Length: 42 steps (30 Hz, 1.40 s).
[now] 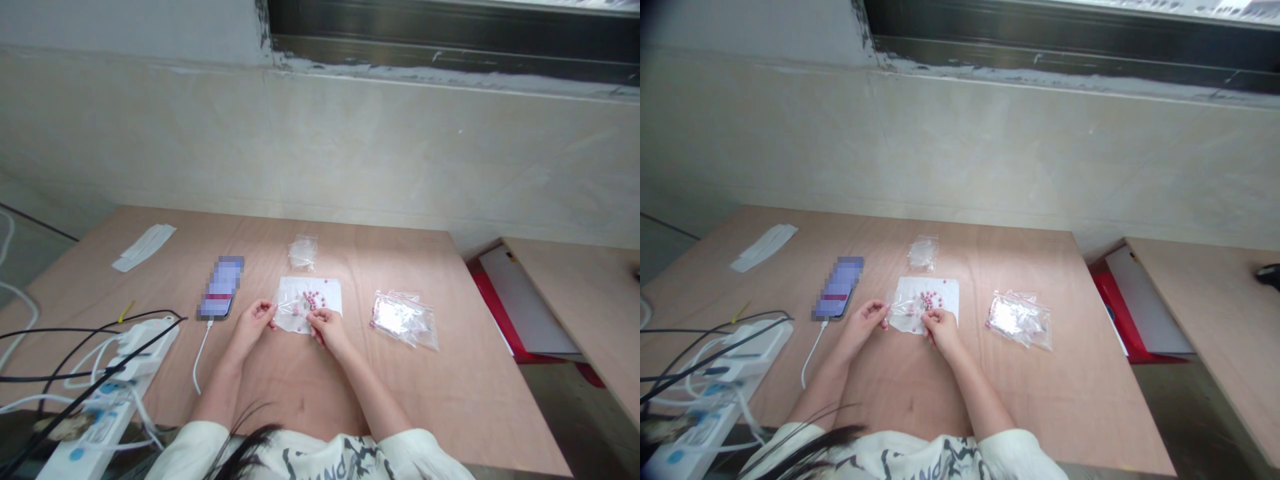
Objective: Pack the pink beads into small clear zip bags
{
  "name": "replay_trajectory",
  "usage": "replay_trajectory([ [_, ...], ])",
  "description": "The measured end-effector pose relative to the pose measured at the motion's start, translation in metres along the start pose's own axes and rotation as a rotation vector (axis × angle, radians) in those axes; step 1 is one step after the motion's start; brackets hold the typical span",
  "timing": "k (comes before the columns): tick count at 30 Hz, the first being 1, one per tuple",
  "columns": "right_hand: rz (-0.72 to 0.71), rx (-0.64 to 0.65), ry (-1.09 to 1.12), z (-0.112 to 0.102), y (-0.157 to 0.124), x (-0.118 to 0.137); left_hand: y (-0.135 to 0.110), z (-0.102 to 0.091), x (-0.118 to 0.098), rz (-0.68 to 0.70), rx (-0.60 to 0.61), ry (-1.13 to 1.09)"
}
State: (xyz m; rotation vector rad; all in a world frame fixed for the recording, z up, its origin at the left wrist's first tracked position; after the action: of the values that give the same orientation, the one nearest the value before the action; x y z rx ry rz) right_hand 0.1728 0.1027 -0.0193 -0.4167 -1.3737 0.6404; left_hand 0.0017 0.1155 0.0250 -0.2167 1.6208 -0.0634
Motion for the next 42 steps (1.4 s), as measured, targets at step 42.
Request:
replay_trajectory([
  [42,-0.013,-0.025,0.027,-0.001,0.004,-0.001,0.01,0.011,-0.011,0.111,-0.01,0.112],
])
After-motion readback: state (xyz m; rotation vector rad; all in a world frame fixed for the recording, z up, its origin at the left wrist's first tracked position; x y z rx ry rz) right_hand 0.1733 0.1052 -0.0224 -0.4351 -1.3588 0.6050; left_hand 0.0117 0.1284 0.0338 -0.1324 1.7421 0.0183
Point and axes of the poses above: each hand's wrist, its own y-axis towards the middle knuckle, its own z-axis out of the palm, x = y × z, the point moved 6 cm from there along y, towards the middle knuckle, and after that the axes turned 10 degrees about z, right-handed, at the moved point
